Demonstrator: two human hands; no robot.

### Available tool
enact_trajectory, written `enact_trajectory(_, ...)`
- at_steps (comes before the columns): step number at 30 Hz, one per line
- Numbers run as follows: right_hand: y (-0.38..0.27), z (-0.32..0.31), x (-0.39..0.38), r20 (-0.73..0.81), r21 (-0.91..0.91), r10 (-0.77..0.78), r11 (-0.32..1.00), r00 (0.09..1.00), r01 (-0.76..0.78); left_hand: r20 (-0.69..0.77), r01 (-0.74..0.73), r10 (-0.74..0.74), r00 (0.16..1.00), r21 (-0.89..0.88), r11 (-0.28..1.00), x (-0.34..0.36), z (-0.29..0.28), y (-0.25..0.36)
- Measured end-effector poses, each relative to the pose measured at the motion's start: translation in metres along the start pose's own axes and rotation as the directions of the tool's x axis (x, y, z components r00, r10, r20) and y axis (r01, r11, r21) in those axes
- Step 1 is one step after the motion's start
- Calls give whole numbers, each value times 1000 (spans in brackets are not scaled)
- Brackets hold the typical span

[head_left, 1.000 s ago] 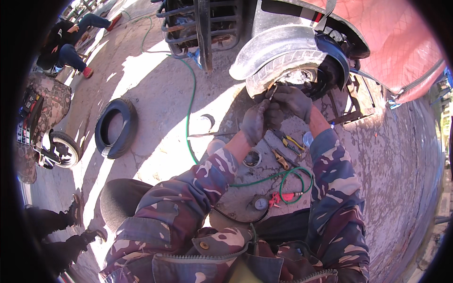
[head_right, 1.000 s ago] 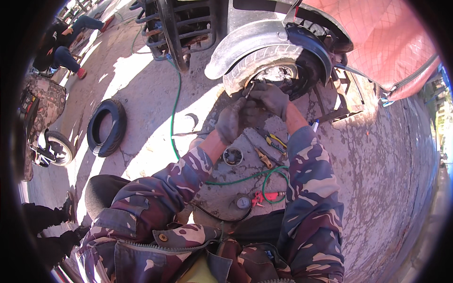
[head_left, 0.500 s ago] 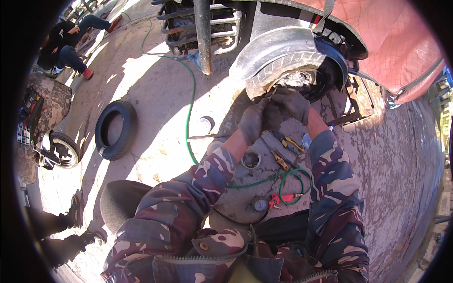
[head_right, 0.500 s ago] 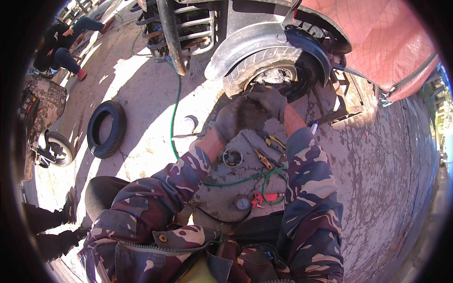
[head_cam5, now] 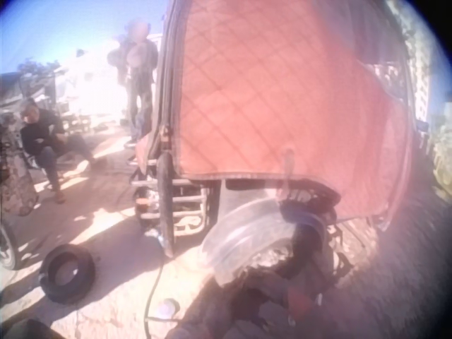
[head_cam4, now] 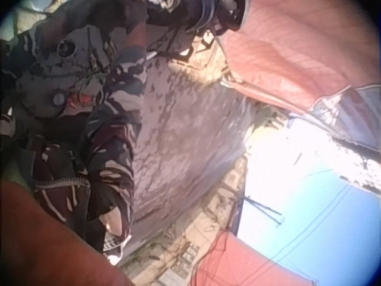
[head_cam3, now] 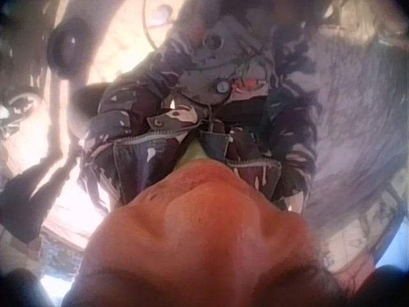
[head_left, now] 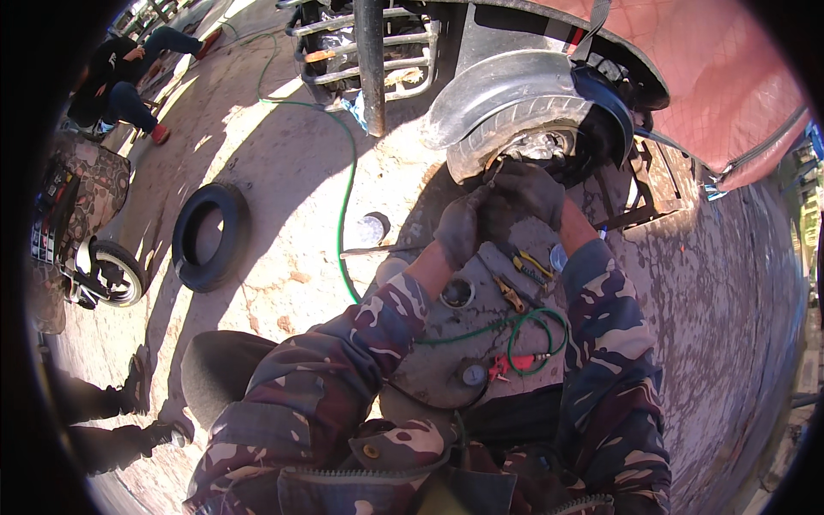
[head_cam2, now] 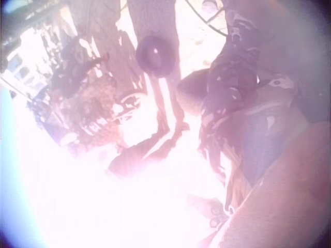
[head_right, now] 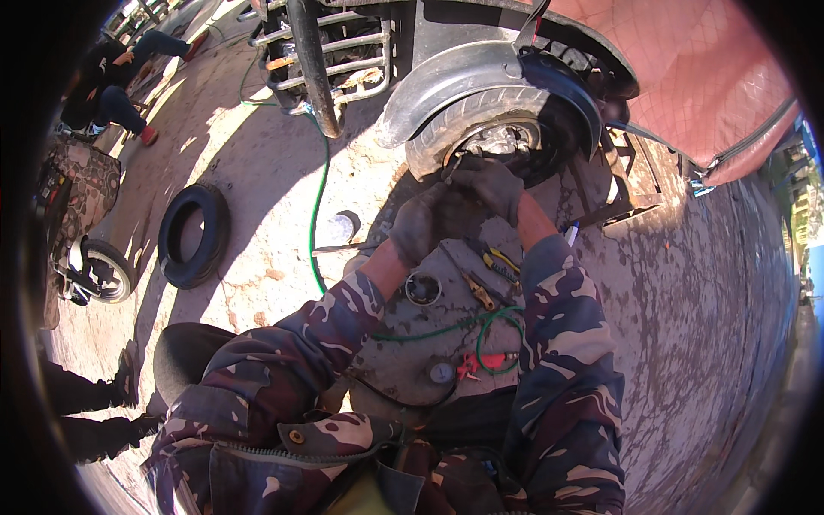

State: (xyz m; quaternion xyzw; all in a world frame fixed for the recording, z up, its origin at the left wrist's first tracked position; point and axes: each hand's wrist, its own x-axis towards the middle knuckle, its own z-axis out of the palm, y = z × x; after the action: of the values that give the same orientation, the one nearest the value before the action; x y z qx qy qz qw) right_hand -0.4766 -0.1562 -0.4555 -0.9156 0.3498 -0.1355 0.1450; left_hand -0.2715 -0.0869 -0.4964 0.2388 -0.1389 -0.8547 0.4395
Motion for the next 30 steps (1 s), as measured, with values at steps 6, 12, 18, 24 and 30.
enact_trajectory(6, -7, -3, 1, -26, 12, 20, 1000, 999, -19, -230, -143, 417, 879, 708, 691, -16, 18, 6)
enact_trajectory(12, -12, -8, 1, -38, -62, -56, 997, 998, 53, -101, -243, 554, 827, 823, 513, -8, 10, 5)
enact_trajectory(18, -12, -7, 0, 15, 19, 71, 997, 997, -71, -23, -206, 222, 975, 289, 935, -5, -2, 2)
enact_trajectory(24, -13, 3, 6, 72, 588, 399, 723, 914, -362, -106, -147, 554, 825, 908, 393, -6, 1, -3)
enact_trajectory(30, -7, -5, 0, -53, -90, -85, 993, 995, 80, 308, -513, 612, 729, 837, 189, 11, -17, -4)
